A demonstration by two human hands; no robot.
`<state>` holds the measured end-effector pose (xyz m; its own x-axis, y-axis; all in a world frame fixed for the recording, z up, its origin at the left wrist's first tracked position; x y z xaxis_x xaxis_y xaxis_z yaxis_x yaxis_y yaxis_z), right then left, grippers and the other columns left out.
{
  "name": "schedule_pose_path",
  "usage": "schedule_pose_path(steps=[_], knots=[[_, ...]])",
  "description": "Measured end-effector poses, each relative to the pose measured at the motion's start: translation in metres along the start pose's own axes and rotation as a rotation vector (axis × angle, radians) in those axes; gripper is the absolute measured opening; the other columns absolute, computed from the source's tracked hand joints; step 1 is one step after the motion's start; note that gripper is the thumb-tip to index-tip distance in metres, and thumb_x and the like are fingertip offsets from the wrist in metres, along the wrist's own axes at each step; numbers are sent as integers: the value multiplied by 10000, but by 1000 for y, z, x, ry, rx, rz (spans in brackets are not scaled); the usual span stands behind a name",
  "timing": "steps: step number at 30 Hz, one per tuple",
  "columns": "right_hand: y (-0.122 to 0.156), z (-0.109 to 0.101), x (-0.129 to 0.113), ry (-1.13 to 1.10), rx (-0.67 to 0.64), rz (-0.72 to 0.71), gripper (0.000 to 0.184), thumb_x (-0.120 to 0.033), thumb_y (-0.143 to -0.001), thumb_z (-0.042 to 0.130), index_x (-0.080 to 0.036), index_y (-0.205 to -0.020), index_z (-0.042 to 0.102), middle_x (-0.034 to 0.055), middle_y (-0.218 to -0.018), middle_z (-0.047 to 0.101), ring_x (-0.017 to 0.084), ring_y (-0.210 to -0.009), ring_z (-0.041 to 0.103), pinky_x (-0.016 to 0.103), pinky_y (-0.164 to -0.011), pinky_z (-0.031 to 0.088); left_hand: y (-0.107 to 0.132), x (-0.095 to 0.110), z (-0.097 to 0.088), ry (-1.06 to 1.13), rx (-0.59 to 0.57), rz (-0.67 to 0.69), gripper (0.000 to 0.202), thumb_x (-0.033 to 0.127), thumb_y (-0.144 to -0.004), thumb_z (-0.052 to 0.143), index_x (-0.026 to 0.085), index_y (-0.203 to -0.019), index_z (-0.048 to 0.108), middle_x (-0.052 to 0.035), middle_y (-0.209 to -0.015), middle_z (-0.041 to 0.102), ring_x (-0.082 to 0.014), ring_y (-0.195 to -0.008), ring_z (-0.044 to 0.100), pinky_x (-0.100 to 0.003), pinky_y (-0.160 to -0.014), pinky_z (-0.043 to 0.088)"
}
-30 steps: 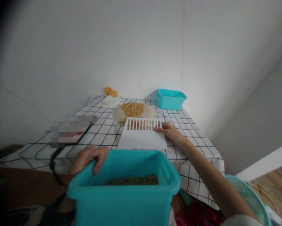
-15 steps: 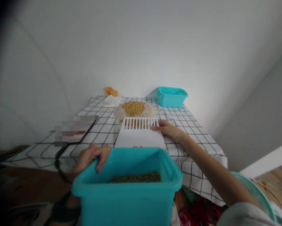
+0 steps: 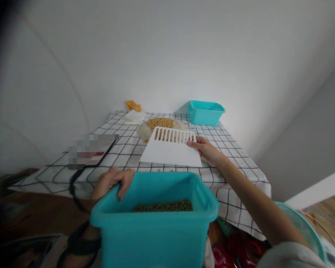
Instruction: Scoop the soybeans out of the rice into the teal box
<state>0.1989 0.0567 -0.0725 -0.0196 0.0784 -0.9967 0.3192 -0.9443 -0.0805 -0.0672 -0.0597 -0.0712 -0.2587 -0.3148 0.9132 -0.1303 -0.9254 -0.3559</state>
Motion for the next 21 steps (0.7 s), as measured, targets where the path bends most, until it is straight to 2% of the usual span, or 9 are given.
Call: schedule_pose_path(steps=[4, 7, 12, 21], knots=[[1, 5, -7, 93, -16, -57, 316, -417, -794, 831, -200, -1004, 737, 48, -927, 779, 188, -783, 705, 275, -652, 556, 0, 2, 1, -13, 3, 6, 669, 500, -1036, 364, 258, -423, 473, 22, -417, 367, -183, -469, 319, -386, -567, 252], [3, 15, -13, 142, -77, -89, 308, -408, -815, 810, -199, -1033, 744, 50, -1004, 786, 200, -873, 718, 307, -761, 572, 0, 1, 1, 2, 0, -10, 657, 499, -1032, 379, 256, -430, 476, 23, -424, 370, -183, -475, 330, -383, -573, 262], [7, 30, -10, 134, -189, -46, 342, -413, -819, 812, -199, -1080, 755, 66, -1069, 789, 219, -953, 731, 359, -889, 573, 0, 0, 1, 25, -12, -23, 659, 517, -1024, 395, 254, -428, 490, 16, -430, 384, -188, -485, 352, -382, -592, 280], [4, 27, -5, 41, -194, -21, 360, -411, -781, 844, -185, -1045, 750, 69, -1015, 794, 187, -865, 729, 289, -776, 576, -1, 0, 0, 7, -23, -35, 660, 562, -1014, 414, 246, -441, 500, 17, -426, 400, -182, -482, 362, -375, -583, 279]])
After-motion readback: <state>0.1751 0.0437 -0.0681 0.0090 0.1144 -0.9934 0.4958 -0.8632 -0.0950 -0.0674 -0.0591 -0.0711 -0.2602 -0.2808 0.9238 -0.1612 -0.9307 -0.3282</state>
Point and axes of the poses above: each hand's wrist, its own y-axis away from the middle knuckle, its own z-axis out of the palm, x = y × z, the point moved 9 cm from there along -y, towards the middle knuckle
